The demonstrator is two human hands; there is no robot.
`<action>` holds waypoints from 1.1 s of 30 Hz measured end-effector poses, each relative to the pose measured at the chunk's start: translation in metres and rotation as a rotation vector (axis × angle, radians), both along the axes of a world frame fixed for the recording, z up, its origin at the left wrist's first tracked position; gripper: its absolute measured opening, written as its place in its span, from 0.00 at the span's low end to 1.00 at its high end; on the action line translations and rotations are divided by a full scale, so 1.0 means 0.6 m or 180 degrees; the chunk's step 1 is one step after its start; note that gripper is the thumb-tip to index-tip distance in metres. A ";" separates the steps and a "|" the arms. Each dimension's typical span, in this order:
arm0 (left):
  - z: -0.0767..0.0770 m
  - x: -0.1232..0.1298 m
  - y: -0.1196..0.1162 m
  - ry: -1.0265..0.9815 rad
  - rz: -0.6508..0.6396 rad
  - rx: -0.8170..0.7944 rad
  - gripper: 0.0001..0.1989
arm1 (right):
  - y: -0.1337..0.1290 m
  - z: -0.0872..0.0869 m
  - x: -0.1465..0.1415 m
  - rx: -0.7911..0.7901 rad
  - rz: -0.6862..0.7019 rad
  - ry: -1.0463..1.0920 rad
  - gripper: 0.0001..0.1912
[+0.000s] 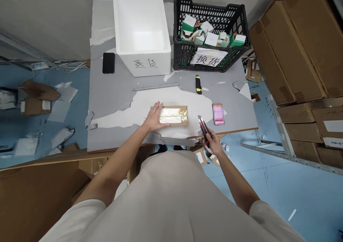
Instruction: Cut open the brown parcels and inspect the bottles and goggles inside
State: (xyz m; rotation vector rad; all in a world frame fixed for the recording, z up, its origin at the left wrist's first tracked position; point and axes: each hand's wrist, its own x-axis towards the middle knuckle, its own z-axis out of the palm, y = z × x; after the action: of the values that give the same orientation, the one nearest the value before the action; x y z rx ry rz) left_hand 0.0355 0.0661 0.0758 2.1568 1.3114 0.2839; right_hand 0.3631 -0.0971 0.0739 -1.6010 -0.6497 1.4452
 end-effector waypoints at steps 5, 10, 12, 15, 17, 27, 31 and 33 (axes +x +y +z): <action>-0.030 -0.046 0.027 -0.0702 0.1330 -0.0349 0.33 | 0.055 -0.014 -0.089 -0.0062 -0.0577 0.0625 0.23; -0.067 -0.062 0.043 -0.1457 0.1883 -0.1399 0.29 | 0.088 -0.024 -0.145 -0.0147 -0.0723 0.0916 0.19; -0.068 -0.062 0.037 -0.1745 0.2108 -0.1543 0.30 | 0.108 -0.030 -0.143 -0.0066 -0.0832 0.0911 0.18; -0.056 -0.065 0.012 -0.2086 0.2313 -0.1662 0.31 | 0.168 -0.034 -0.125 0.0125 -0.0848 0.0788 0.19; -0.048 -0.067 -0.014 -0.2151 0.2343 -0.1779 0.31 | 0.223 -0.035 -0.113 0.0219 -0.0688 0.0636 0.19; -0.046 0.001 -0.133 -0.2036 0.2533 -0.2112 0.23 | 0.376 -0.032 -0.145 0.0648 0.0442 0.0072 0.22; -0.047 -0.009 -0.127 -0.1658 0.2265 -0.1988 0.24 | 0.343 -0.009 -0.142 0.0650 0.0340 -0.0037 0.23; -0.046 -0.025 -0.102 -0.1377 0.2115 -0.1855 0.25 | 0.307 0.001 -0.133 0.0609 0.0194 -0.0085 0.23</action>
State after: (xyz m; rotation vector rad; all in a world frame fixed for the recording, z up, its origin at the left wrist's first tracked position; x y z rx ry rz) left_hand 0.0204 0.0048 0.0482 1.0682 1.5620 0.5172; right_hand 0.2834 0.0869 0.0744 -1.4644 -0.8331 1.3636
